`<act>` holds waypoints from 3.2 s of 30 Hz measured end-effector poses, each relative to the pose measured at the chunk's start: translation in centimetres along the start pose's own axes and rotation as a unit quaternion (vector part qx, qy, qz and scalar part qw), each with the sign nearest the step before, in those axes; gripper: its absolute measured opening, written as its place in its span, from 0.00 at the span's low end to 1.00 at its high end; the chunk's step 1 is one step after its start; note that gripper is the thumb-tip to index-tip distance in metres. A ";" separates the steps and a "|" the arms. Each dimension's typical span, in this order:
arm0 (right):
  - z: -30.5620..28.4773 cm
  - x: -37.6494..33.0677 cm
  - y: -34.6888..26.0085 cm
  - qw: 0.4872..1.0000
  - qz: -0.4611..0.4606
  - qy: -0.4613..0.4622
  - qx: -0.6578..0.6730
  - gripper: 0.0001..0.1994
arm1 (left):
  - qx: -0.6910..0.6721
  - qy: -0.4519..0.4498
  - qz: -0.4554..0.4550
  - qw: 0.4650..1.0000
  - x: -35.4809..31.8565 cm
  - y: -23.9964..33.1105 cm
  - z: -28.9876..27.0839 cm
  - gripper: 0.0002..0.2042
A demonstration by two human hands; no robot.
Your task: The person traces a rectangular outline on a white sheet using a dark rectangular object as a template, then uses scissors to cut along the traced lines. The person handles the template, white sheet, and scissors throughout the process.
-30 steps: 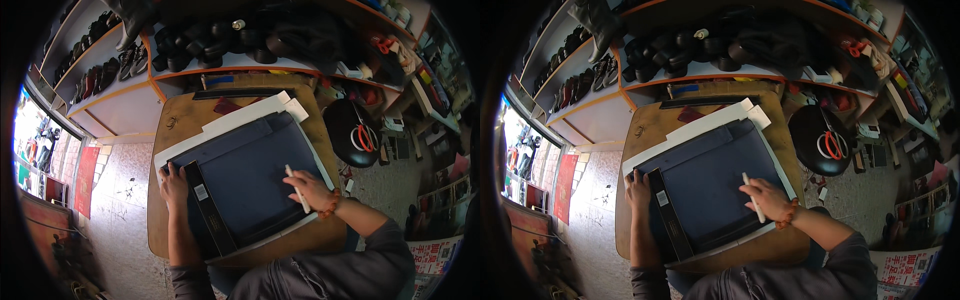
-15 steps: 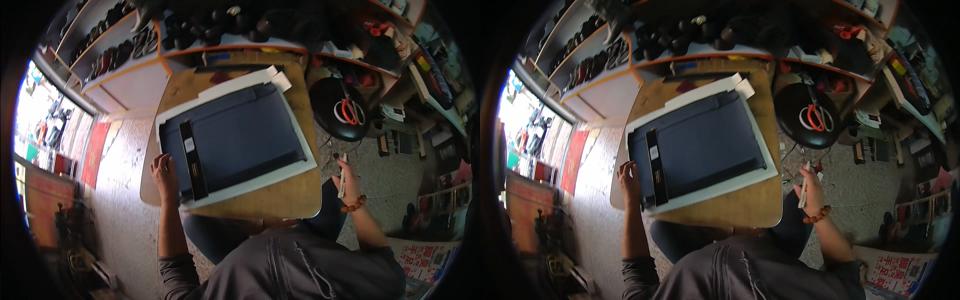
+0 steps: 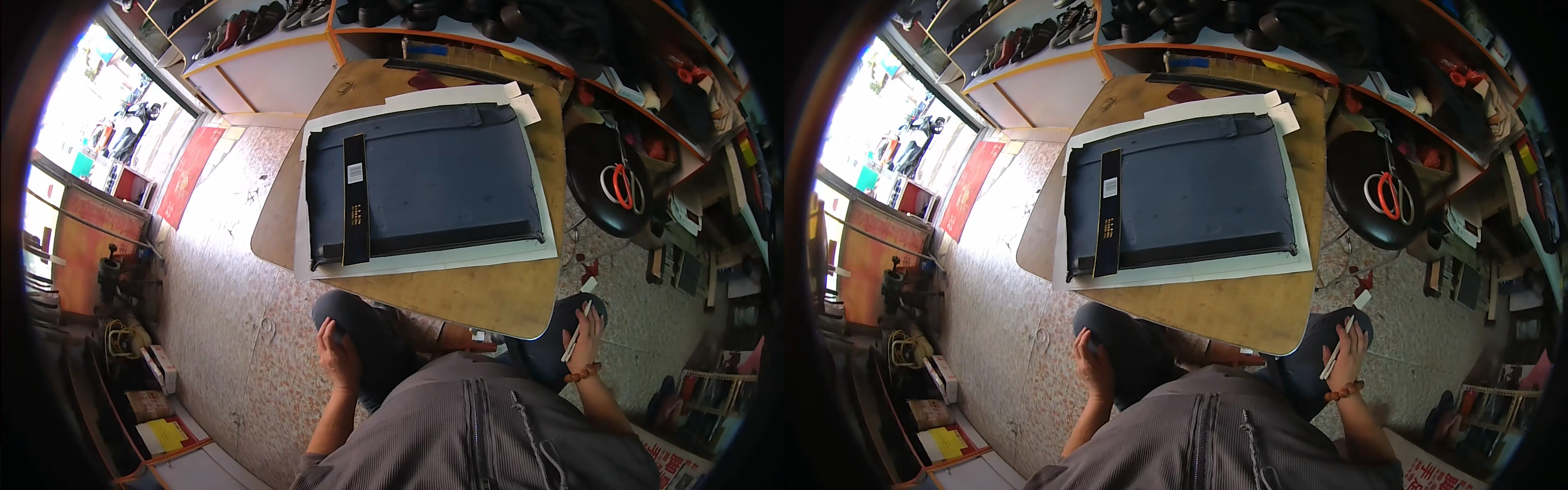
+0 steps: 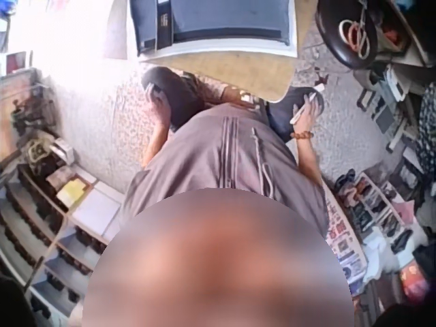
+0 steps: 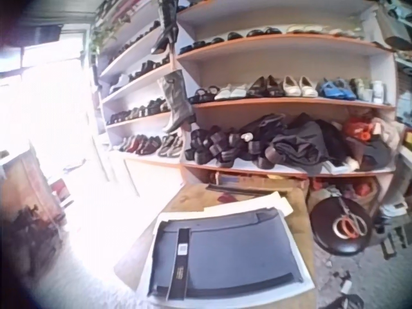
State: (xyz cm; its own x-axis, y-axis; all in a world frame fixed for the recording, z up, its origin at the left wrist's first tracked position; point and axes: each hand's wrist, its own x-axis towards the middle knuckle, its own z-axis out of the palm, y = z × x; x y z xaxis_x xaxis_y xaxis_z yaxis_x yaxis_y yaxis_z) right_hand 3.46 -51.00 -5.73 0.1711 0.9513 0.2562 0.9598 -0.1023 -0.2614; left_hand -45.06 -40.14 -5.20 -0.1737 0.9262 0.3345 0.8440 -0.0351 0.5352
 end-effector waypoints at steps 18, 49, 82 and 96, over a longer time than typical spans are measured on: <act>0.9 1.6 -1.5 0.999 0.009 0.014 -0.043 0.23 | 0.038 0.020 0.034 0.999 0.4 -1.0 0.8 0.15; -4.0 14.0 -6.1 0.815 0.159 0.122 0.544 0.14 | 0.107 0.058 0.356 0.926 16.4 10.4 -0.6 0.10; -5.8 33.3 -8.8 0.654 0.237 -0.028 0.718 0.22 | 0.187 -0.085 0.302 0.931 27.3 15.3 -5.4 0.07; 0.0 25.4 -6.9 0.916 -0.071 -0.121 0.375 0.23 | 0.025 -0.157 0.419 0.894 17.1 6.0 1.2 0.17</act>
State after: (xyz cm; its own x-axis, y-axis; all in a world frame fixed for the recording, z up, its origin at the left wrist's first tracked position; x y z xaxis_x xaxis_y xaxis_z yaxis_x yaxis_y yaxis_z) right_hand 1.20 -26.11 2.57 -0.0850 0.9855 0.1472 0.5293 0.1698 -0.8313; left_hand -42.38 -24.09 2.75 0.6754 0.6420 0.3629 0.6336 -0.7570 0.1598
